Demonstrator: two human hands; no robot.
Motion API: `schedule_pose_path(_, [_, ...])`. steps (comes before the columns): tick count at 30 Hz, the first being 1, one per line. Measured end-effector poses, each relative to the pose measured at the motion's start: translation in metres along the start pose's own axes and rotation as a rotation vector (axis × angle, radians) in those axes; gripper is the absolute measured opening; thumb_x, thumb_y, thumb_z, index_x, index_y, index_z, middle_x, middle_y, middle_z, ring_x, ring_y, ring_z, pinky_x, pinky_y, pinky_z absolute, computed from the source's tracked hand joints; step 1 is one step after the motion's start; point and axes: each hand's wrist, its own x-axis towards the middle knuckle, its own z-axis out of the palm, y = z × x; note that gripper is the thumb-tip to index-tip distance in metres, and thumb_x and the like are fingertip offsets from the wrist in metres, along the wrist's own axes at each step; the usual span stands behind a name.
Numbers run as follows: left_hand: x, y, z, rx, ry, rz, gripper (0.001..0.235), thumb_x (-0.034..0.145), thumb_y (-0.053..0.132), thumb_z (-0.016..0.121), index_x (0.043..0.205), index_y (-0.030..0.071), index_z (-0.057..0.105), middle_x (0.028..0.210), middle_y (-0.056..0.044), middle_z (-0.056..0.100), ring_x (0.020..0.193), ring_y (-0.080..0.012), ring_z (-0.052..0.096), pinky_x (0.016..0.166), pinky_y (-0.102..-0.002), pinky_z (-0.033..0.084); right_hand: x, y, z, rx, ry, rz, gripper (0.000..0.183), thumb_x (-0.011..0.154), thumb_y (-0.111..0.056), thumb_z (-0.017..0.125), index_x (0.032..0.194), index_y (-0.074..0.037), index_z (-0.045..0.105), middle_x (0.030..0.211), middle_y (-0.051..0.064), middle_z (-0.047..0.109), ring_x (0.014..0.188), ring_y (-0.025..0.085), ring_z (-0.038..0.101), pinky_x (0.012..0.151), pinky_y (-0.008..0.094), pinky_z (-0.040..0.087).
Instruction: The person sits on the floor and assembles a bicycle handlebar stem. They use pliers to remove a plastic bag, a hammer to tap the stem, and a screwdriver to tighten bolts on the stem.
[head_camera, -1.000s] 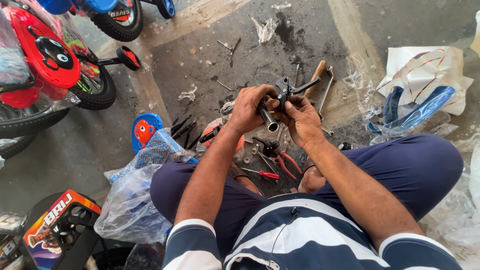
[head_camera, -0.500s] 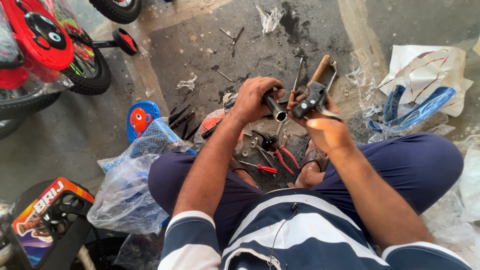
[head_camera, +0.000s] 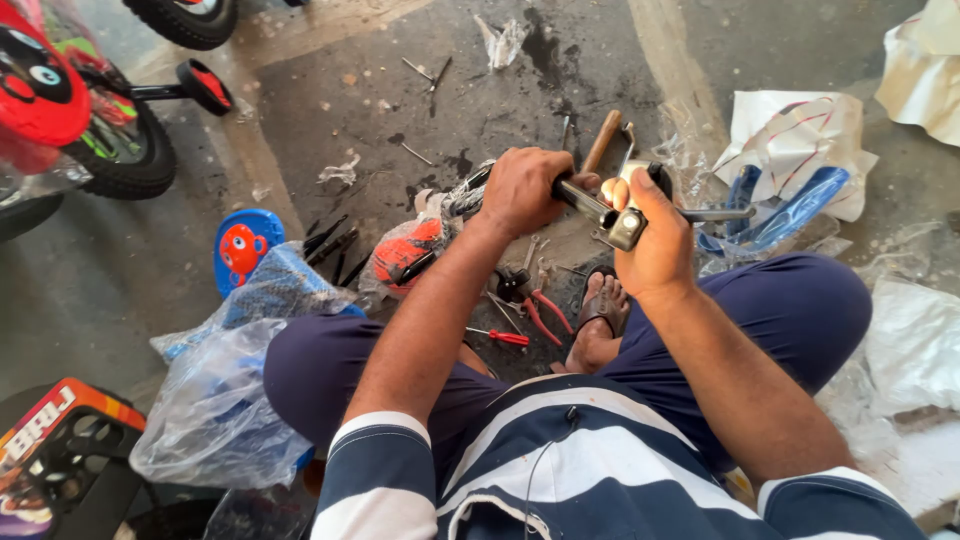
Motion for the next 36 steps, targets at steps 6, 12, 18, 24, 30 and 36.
schedule_pose_path(6, [0.018, 0.007, 0.031, 0.055, 0.032, 0.029, 0.047, 0.091, 0.048, 0.071, 0.062, 0.011, 0.062, 0.061, -0.013, 0.064, 0.064, -0.0368, 0.066, 0.061, -0.050, 0.048, 0.018, -0.017, 0.002, 0.204, 0.171, 0.065, 0.039, 0.108, -0.040, 0.059, 0.085, -0.008, 0.056, 0.082, 0.005, 0.053, 0.086, 0.021, 0.055, 0.084, 0.035, 0.048])
schedule_pose_path(12, [0.033, 0.007, 0.055, 0.041, 0.044, 0.029, 0.047, 0.093, 0.047, 0.069, 0.061, 0.012, 0.063, 0.058, -0.012, 0.063, 0.060, -0.0344, 0.066, 0.061, -0.048, 0.048, 0.027, -0.033, -0.011, 0.042, 0.371, 0.126, 0.038, 0.101, -0.048, 0.060, 0.085, -0.013, 0.056, 0.074, 0.002, 0.050, 0.078, 0.020, 0.057, 0.069, 0.038, 0.048])
schedule_pose_path(18, [0.032, 0.008, 0.056, 0.019, 0.033, -0.028, 0.046, 0.095, 0.045, 0.066, 0.062, 0.013, 0.064, 0.059, -0.011, 0.063, 0.061, -0.0332, 0.066, 0.063, -0.047, 0.048, 0.032, -0.026, -0.012, -0.166, 0.202, -0.145, 0.033, 0.107, -0.033, 0.071, 0.088, -0.011, 0.055, 0.080, 0.001, 0.050, 0.080, 0.020, 0.052, 0.080, 0.038, 0.046])
schedule_pose_path(24, [0.032, -0.001, 0.052, 0.042, 0.035, -0.021, 0.046, 0.094, 0.047, 0.066, 0.063, 0.012, 0.064, 0.060, -0.012, 0.064, 0.062, -0.0353, 0.066, 0.065, -0.048, 0.048, 0.027, -0.038, -0.005, -0.811, -0.019, -0.305, 0.035, 0.107, -0.035, 0.061, 0.092, -0.003, 0.064, 0.083, 0.004, 0.061, 0.078, 0.019, 0.057, 0.073, 0.033, 0.044])
schedule_pose_path(30, [0.036, 0.006, 0.056, 0.077, -0.036, 0.007, 0.030, 0.085, 0.036, 0.068, 0.067, 0.012, 0.064, 0.063, -0.013, 0.065, 0.066, -0.0366, 0.067, 0.062, -0.049, 0.048, 0.031, -0.062, -0.007, -1.191, -0.275, -0.594, 0.026, 0.102, -0.022, 0.064, 0.091, 0.001, 0.061, 0.074, 0.013, 0.058, 0.067, 0.025, 0.059, 0.065, 0.036, 0.045])
schedule_pose_path(36, [0.019, 0.008, 0.060, 0.086, -0.084, 0.022, 0.024, 0.081, 0.031, 0.075, 0.070, 0.012, 0.065, 0.069, -0.013, 0.068, 0.070, -0.0372, 0.068, 0.064, -0.049, 0.050, 0.017, -0.054, -0.021, -1.087, -0.362, -0.652, 0.033, 0.108, -0.032, 0.061, 0.100, 0.000, 0.064, 0.088, 0.013, 0.066, 0.077, 0.023, 0.065, 0.072, 0.035, 0.049])
